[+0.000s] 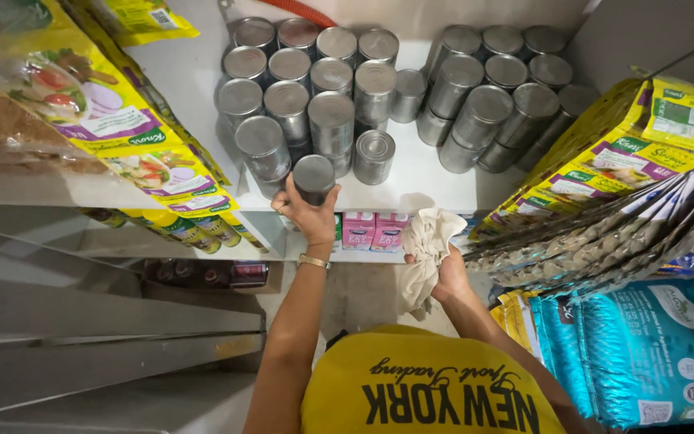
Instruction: Wiping dust or residue off canned goods on a shelf using a cloth.
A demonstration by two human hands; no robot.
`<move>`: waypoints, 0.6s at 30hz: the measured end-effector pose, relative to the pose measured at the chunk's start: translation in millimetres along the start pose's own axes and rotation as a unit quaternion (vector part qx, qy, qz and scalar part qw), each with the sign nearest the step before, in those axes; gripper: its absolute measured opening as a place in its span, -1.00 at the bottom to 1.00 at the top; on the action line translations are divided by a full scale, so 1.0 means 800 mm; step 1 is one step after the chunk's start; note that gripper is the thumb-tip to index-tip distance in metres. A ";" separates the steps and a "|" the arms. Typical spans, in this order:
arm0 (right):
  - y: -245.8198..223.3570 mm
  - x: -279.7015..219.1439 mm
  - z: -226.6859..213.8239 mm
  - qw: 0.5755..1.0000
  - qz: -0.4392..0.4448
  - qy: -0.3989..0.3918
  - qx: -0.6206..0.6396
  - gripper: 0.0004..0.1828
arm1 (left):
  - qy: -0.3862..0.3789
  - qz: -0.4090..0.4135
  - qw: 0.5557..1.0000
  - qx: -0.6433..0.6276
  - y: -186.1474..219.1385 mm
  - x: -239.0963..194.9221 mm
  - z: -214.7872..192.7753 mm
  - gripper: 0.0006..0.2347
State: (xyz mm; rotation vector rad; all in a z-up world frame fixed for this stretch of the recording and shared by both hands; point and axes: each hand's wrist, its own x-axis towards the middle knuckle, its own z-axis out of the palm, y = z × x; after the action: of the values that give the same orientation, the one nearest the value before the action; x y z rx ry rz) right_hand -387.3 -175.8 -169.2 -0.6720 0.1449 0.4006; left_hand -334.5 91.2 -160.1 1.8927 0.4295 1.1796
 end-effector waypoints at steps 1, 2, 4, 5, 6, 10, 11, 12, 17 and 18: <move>0.000 0.002 0.001 1.000 0.000 0.000 0.000 -0.61 | 0.000 0.000 1.000 0.000 0.000 -0.001 0.001 -0.13; 0.000 0.003 0.003 1.000 0.003 0.004 0.000 -0.61 | -0.013 -0.015 1.000 -0.003 -0.001 -0.001 0.001 -0.13; 0.003 0.005 0.001 1.000 0.008 0.010 0.002 -0.61 | -0.028 -0.030 0.999 -0.004 0.001 -0.004 -0.001 -0.12; 0.003 0.009 0.000 1.000 0.015 0.021 -0.009 -0.61 | -0.024 -0.035 0.999 -0.013 0.003 -0.004 -0.001 -0.09; 0.004 0.012 -0.002 0.999 0.022 0.032 -0.020 -0.60 | -0.019 -0.040 0.999 -0.022 0.006 -0.003 -0.001 -0.06; 0.003 0.014 0.001 0.997 0.030 0.063 -0.023 -0.59 | -0.044 0.031 0.989 -0.141 0.084 -0.010 -0.037 -0.09; 0.004 0.011 -0.002 0.996 0.042 0.068 -0.029 -0.57 | -0.056 0.144 0.987 -0.046 0.098 -0.016 -0.039 -0.23; 0.006 0.008 -0.006 0.995 0.054 0.072 -0.036 -0.56 | -0.066 0.256 0.963 0.049 0.112 -0.022 -0.040 -0.36; 0.005 0.012 -0.009 0.996 0.048 0.057 -0.043 -0.60 | -0.321 0.366 0.863 0.138 0.197 0.046 0.037 -0.62; 0.002 0.012 -0.003 0.994 0.055 0.074 -0.056 -0.59 | -0.268 0.445 0.835 0.180 0.204 0.059 0.061 -0.65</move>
State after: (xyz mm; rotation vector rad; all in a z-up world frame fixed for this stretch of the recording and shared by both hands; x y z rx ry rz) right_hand -379.0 -173.0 -174.2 -0.8069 0.3028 0.4678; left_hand -291.5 3.5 -13.0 2.7663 -0.6714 1.0569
